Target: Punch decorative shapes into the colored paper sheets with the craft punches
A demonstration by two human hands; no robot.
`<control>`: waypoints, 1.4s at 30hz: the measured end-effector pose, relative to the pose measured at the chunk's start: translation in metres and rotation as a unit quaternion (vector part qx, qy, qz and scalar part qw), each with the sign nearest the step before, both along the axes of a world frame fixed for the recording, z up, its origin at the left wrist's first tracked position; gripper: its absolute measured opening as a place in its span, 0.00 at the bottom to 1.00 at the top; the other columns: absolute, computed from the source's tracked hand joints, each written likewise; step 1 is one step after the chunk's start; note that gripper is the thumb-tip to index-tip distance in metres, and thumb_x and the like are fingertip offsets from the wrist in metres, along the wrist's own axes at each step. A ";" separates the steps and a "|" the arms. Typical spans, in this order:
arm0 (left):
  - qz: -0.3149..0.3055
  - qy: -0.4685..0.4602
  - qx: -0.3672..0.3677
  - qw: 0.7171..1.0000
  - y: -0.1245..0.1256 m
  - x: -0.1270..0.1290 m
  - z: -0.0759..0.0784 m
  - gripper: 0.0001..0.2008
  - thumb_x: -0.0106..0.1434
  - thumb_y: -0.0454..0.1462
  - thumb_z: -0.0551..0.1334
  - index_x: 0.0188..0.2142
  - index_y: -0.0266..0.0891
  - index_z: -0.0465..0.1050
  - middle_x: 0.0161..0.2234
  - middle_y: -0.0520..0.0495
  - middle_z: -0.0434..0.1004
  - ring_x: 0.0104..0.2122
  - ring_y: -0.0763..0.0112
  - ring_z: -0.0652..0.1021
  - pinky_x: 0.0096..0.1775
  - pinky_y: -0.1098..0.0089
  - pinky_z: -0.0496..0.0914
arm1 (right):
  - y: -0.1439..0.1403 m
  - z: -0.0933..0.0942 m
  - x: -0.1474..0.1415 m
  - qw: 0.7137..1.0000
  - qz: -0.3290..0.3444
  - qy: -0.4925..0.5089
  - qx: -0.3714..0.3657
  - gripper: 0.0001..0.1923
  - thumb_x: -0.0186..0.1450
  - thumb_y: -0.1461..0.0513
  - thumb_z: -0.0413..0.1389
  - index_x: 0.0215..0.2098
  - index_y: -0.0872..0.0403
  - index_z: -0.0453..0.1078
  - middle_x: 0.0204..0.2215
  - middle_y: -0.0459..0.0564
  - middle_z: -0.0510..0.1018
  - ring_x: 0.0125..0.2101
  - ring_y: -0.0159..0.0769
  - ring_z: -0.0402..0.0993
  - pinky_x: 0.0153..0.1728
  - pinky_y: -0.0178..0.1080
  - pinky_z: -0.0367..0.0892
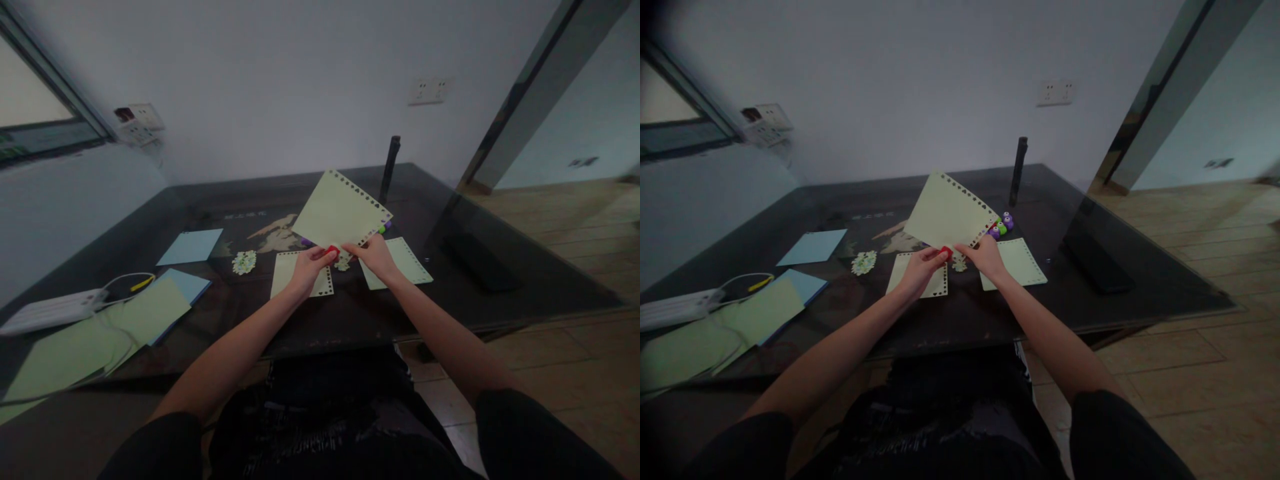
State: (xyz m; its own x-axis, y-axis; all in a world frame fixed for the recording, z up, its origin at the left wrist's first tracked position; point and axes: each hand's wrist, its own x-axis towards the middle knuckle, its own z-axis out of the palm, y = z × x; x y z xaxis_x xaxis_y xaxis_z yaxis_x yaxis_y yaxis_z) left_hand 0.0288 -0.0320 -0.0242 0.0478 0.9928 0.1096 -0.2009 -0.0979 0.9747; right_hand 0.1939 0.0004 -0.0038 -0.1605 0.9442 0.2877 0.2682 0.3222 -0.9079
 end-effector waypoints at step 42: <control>-0.076 -0.105 -0.081 0.988 0.002 0.001 0.000 0.14 0.49 0.38 0.71 0.33 0.34 0.73 0.33 0.45 0.79 0.33 0.72 0.77 0.45 0.67 0.67 | 0.005 -0.001 0.005 0.999 -0.035 -0.019 0.011 0.13 0.53 0.59 0.60 0.32 0.63 0.76 0.28 0.57 0.80 0.25 0.40 0.75 0.28 0.39 0.70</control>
State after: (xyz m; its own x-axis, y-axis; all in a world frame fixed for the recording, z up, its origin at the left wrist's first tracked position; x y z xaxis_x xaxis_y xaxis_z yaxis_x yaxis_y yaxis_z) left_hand 0.0294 -0.0296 -0.0238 0.1901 0.9814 -0.0279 -0.4002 0.1034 0.9106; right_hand 0.1984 0.0053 -0.0049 -0.1045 0.9468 0.3045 0.3245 0.3219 -0.8894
